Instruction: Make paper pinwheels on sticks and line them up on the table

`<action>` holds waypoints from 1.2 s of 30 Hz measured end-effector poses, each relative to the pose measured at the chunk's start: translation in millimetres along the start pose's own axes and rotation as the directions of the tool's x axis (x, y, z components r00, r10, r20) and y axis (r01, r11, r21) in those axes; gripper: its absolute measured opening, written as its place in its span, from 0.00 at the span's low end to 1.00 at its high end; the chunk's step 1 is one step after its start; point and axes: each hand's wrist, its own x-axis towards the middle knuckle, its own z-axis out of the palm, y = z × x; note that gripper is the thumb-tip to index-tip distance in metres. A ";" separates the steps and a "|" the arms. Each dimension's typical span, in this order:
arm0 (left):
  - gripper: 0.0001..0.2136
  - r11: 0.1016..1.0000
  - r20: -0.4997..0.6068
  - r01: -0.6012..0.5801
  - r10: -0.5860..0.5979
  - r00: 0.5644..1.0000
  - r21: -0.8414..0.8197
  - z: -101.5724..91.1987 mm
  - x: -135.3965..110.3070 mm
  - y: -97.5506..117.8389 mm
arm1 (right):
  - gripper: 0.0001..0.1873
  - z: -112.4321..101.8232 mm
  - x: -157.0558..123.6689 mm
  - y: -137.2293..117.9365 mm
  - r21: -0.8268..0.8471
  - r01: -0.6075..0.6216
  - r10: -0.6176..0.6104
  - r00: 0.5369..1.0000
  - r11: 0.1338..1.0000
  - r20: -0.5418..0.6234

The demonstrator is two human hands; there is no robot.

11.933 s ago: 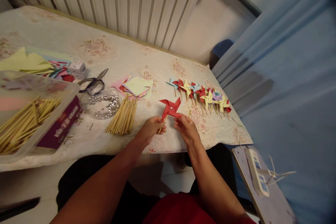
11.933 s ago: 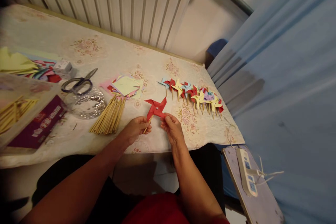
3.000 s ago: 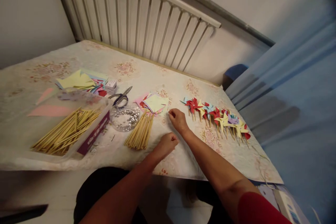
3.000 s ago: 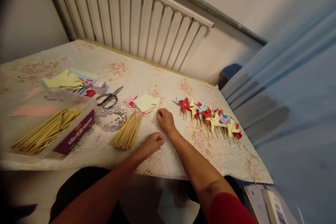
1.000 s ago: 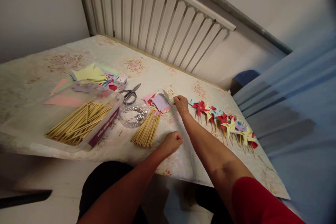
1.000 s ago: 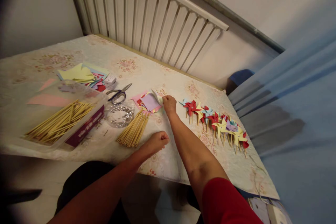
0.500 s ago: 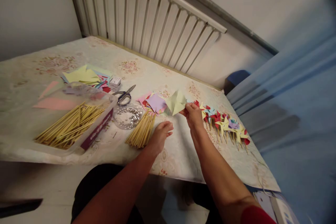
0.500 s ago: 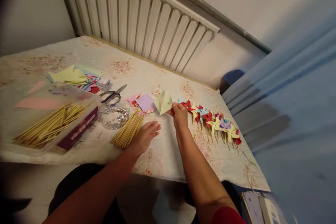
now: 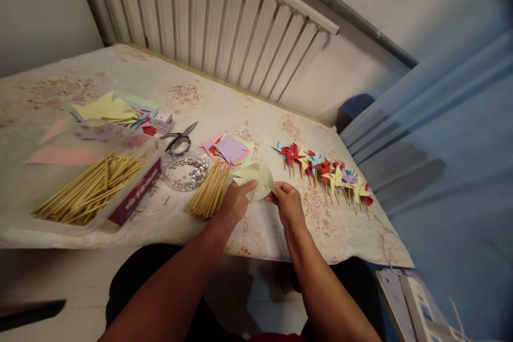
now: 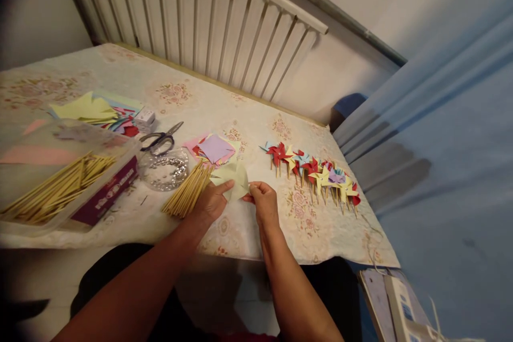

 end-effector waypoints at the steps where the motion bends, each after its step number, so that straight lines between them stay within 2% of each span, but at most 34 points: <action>1: 0.25 1.000 -0.027 -0.002 0.003 1.000 0.018 0.4 -0.8 1.1 | 0.10 -0.9 -0.9 0.9 -0.022 0.015 -0.016 1.000 1.000 -0.015; 4: 0.23 0.999 -0.075 -0.001 0.005 0.997 0.051 0.0 -1.7 2.7 | 0.09 -3.2 -3.1 2.9 -0.096 0.045 -0.049 0.998 0.994 -0.044; 8: 0.20 0.992 -0.098 0.014 -0.002 0.995 0.125 -7.1 1.9 -1.7 | 0.08 -5.3 -5.8 6.0 -0.180 0.021 -0.028 0.999 0.983 -0.039; 12: 0.19 0.980 -0.113 -0.001 0.024 0.993 0.200 -11.1 3.4 -2.1 | 0.08 -6.5 -6.8 8.0 -0.186 -0.006 0.004 1.000 0.982 -0.014; 19: 0.22 0.965 -0.033 0.008 0.001 0.999 0.262 -4.2 -2.6 10.2 | 0.07 -6.4 -8.5 4.3 -0.199 -0.003 0.003 1.000 0.980 -0.004; 24: 0.21 0.944 -0.120 -0.006 0.048 0.992 0.330 -0.1 -3.9 14.7 | 0.07 -5.0 -12.3 2.6 -0.207 -0.006 0.015 0.999 0.978 0.041; 30: 0.24 0.959 -0.156 -0.019 0.066 0.986 0.282 -3.7 1.2 9.1 | 0.07 -6.1 -12.6 5.9 -0.231 -0.008 0.022 0.998 0.973 0.059; 36: 0.17 0.936 -0.174 -0.032 0.099 0.980 0.351 -10.0 5.2 6.4 | 0.06 -10.4 -9.9 11.2 -0.271 0.011 0.004 0.998 0.963 0.056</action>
